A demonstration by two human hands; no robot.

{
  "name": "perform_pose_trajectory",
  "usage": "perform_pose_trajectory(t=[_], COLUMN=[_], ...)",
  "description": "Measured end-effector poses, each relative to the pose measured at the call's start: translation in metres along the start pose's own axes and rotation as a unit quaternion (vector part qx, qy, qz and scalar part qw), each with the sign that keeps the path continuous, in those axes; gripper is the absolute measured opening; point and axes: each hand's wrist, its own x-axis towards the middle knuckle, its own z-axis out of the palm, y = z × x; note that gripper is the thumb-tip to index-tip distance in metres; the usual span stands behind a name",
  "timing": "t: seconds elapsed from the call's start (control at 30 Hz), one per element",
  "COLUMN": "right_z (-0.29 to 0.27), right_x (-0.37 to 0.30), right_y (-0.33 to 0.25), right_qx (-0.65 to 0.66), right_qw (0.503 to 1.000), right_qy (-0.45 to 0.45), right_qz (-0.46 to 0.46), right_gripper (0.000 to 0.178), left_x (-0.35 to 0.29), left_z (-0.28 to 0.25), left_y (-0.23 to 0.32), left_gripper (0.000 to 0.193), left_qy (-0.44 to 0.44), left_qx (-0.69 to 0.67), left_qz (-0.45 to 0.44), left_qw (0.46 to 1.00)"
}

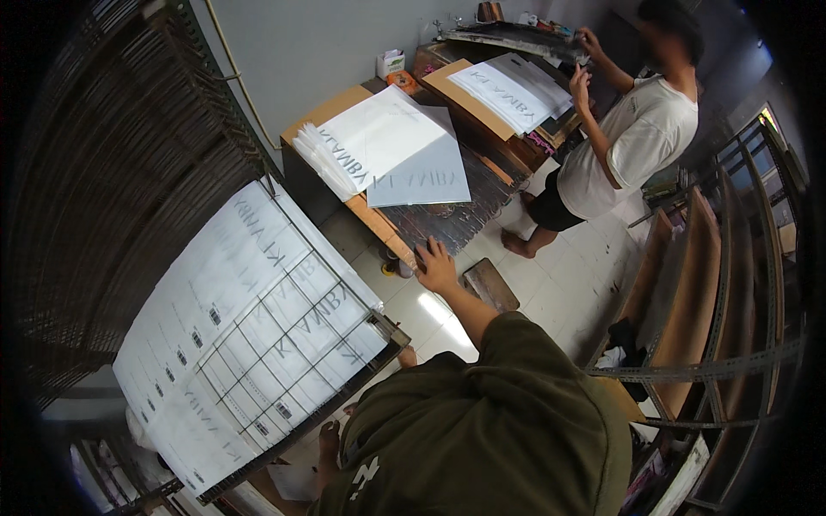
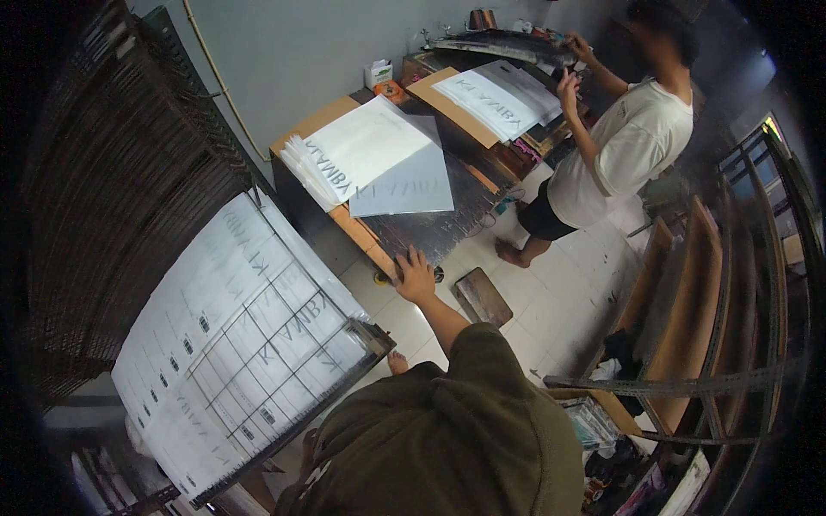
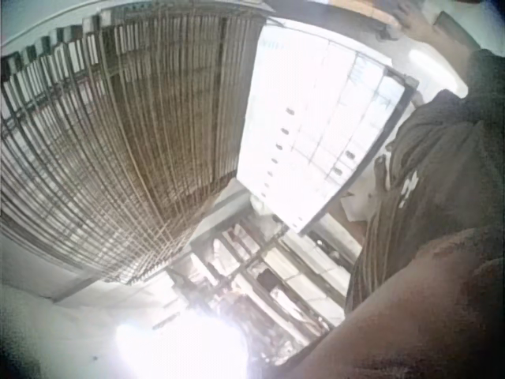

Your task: The person repeatedly picks up individual white sheets of paper from a table and places them onto a large stack on a metal rack. The action is performed one sheet at a time in a repetitive manner throughout the clip.

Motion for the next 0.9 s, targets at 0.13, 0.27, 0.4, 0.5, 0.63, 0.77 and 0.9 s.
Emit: perform_pose_trajectory(t=[0.13, 0.27, 0.4, 0.5, 0.63, 0.77, 0.9], right_z=[0.007, 0.026, 0.024, 0.006, -0.002, 0.005, -0.034], right_x=[0.004, 0.007, 0.011, 0.012, 0.041, 0.097, 0.117], right_y=[-0.006, 0.01, 0.01, -0.002, -0.004, 0.0, -0.007], right_qx=[-0.041, -0.038, -0.034, -0.028, 0.151, 0.577, 0.738], right_qw=[0.997, 0.997, 0.995, 0.996, 0.981, 0.782, 0.628], right_qy=[-0.066, -0.069, -0.092, -0.084, 0.112, 0.163, 0.13], right_qz=[-0.014, -0.023, -0.025, -0.016, 0.052, 0.17, 0.21], right_gripper=[0.067, 0.069, 0.069, 0.065, 0.063, 0.076, 0.091], left_x=[-0.004, -0.001, 0.0, -0.002, 0.003, -0.002, -0.004], left_z=[0.013, 0.017, 0.02, 0.021, 0.02, 0.023, 0.023], left_y=[0.005, 0.01, 0.014, 0.015, 0.014, -0.007, -0.043], left_gripper=[0.053, 0.053, 0.054, 0.054, 0.055, 0.055, 0.057], left_qy=[0.031, 0.046, 0.063, 0.079, 0.094, 0.114, 0.101], left_qx=[-0.007, -0.007, -0.01, -0.019, -0.017, -0.031, -0.048], left_qz=[0.006, 0.01, 0.017, 0.02, 0.038, 0.04, 0.044], left_qw=[0.999, 0.999, 0.998, 0.997, 0.995, 0.992, 0.993])
